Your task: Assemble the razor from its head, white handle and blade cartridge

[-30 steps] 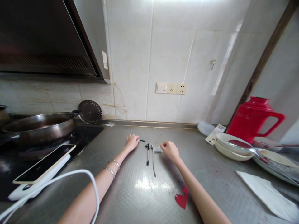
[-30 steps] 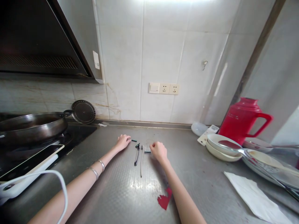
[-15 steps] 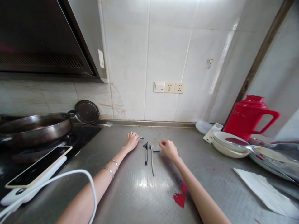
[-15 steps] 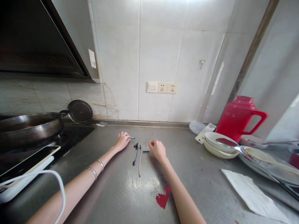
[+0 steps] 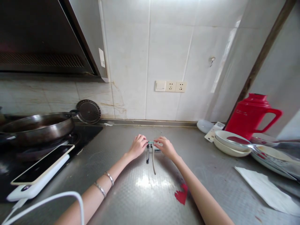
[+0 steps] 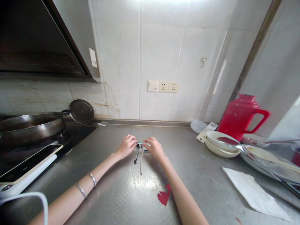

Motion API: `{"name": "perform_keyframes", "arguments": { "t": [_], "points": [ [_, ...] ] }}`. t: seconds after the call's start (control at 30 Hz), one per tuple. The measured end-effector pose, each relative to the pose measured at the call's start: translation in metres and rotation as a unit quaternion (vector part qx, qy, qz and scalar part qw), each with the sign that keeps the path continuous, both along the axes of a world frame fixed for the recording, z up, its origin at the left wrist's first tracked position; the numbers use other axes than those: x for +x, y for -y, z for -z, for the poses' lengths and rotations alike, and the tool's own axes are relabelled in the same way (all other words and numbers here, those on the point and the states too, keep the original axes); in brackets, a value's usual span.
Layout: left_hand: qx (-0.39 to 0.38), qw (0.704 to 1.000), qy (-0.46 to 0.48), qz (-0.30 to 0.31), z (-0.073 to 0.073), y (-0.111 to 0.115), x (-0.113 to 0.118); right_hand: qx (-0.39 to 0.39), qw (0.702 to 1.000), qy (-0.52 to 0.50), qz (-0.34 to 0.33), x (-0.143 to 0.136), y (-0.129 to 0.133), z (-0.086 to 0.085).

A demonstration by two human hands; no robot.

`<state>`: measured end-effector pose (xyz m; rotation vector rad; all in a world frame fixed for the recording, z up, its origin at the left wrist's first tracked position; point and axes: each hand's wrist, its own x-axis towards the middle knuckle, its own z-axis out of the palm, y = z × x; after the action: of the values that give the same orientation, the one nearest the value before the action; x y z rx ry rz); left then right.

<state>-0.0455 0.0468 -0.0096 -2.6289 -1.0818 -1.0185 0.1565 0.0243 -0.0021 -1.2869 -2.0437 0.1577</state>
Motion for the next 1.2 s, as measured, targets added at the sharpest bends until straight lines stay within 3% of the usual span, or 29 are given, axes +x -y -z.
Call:
{"name": "perform_keyframes", "arguments": {
  "t": [0.4,0.53,0.8,1.2],
  "points": [
    [-0.010,1.000,0.007,0.003,0.000,0.011,-0.004,-0.011,0.999,-0.023,-0.036,-0.005,0.001,0.000],
    [-0.013,1.000,0.028,-0.001,0.000,0.010,-0.005,-0.026,0.997,-0.053,-0.046,0.005,-0.004,0.000],
    [-0.015,0.998,0.059,-0.027,0.006,0.003,-0.010,-0.076,0.996,-0.048,-0.005,0.040,-0.020,0.016],
    [-0.022,0.997,0.066,-0.042,0.004,0.006,-0.009,-0.097,0.995,-0.027,-0.016,0.038,-0.021,0.025]
  ]
}}
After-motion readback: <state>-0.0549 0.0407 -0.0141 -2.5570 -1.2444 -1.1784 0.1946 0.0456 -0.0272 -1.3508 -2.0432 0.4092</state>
